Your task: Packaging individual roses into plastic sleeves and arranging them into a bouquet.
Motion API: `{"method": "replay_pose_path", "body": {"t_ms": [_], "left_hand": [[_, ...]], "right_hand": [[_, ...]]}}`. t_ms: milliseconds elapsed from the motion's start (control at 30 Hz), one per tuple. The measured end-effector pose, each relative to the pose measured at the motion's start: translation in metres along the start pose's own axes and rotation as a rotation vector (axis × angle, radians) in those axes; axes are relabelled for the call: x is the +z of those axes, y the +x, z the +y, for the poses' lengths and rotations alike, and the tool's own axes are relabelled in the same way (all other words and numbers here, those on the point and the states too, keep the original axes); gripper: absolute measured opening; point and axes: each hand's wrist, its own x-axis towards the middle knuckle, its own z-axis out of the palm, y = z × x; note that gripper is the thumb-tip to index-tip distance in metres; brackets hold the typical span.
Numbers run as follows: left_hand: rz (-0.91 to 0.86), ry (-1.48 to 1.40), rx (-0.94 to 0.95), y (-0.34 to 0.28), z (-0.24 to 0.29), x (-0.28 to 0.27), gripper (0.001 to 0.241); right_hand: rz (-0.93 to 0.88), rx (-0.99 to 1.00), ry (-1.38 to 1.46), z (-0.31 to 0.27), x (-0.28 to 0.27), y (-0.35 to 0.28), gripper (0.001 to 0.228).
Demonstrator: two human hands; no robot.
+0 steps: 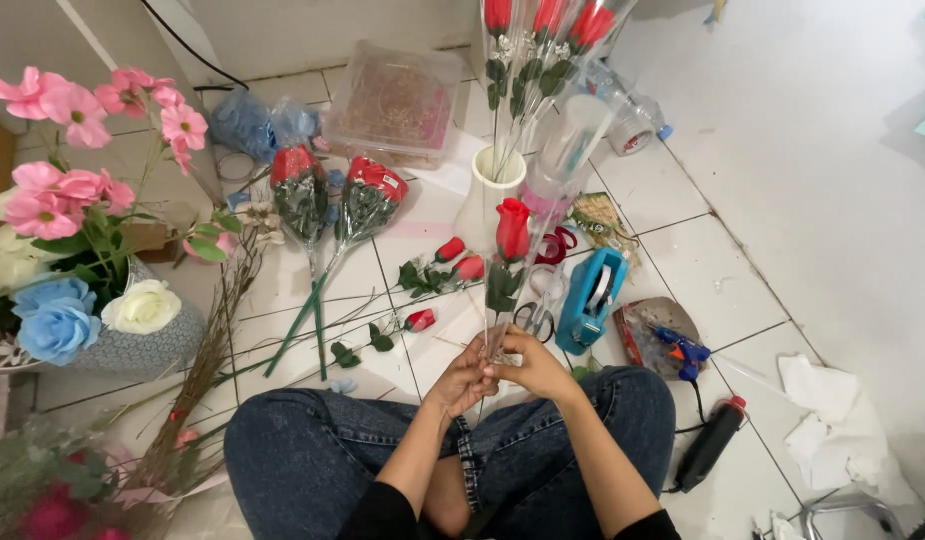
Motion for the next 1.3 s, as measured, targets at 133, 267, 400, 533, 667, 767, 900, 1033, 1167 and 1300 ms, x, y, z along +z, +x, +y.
{"method": "replay_pose_path", "body": {"t_ms": [133,267,400,533,667,767,900,1033,1167,1300], "left_hand": [[-0.007,-0.065,-0.007,-0.002,0.004,0.012,0.065],[-0.026,0.016,0.062,-0.010,0.005,0.021,0.079],[0.101,0.272,0.179,-0.011,-0.005,-0.001,0.071],[0.335,0.636,0.267,-0.016,0.004,0.022,0.048],[0.451,0.757,0.328,-0.021,0.001,0.037,0.023],[0.499,0.917,0.372,-0.024,0.000,0.047,0.014],[0.550,0.947,0.438,-0.030,-0.007,0.055,0.014],[0.491,0.780,0.488,-0.027,-0.019,0.051,0.021],[0.513,0.800,0.451,-0.026,-0.020,0.054,0.030],[0.619,0.644,0.537,-0.021,-0.033,0.040,0.029]], "right_hand": [[0.089,-0.030,0.027,-0.008,0.009,0.000,0.010],[0.113,-0.018,0.004,-0.011,0.009,0.000,0.009],[0.080,-0.005,0.010,-0.021,0.009,0.000,0.010],[0.068,-0.002,-0.001,-0.021,0.006,0.002,0.014],[0.061,-0.047,-0.037,-0.029,0.004,0.003,0.015],[0.053,-0.071,-0.052,-0.034,0.002,0.003,0.009],[0.002,-0.059,-0.003,-0.032,-0.001,0.004,0.026],[0.087,-0.064,0.298,-0.038,-0.009,0.013,0.041],[0.136,-0.096,0.415,-0.060,-0.020,0.023,0.034],[0.221,-0.125,-0.074,-0.114,-0.062,0.021,0.044]]}}
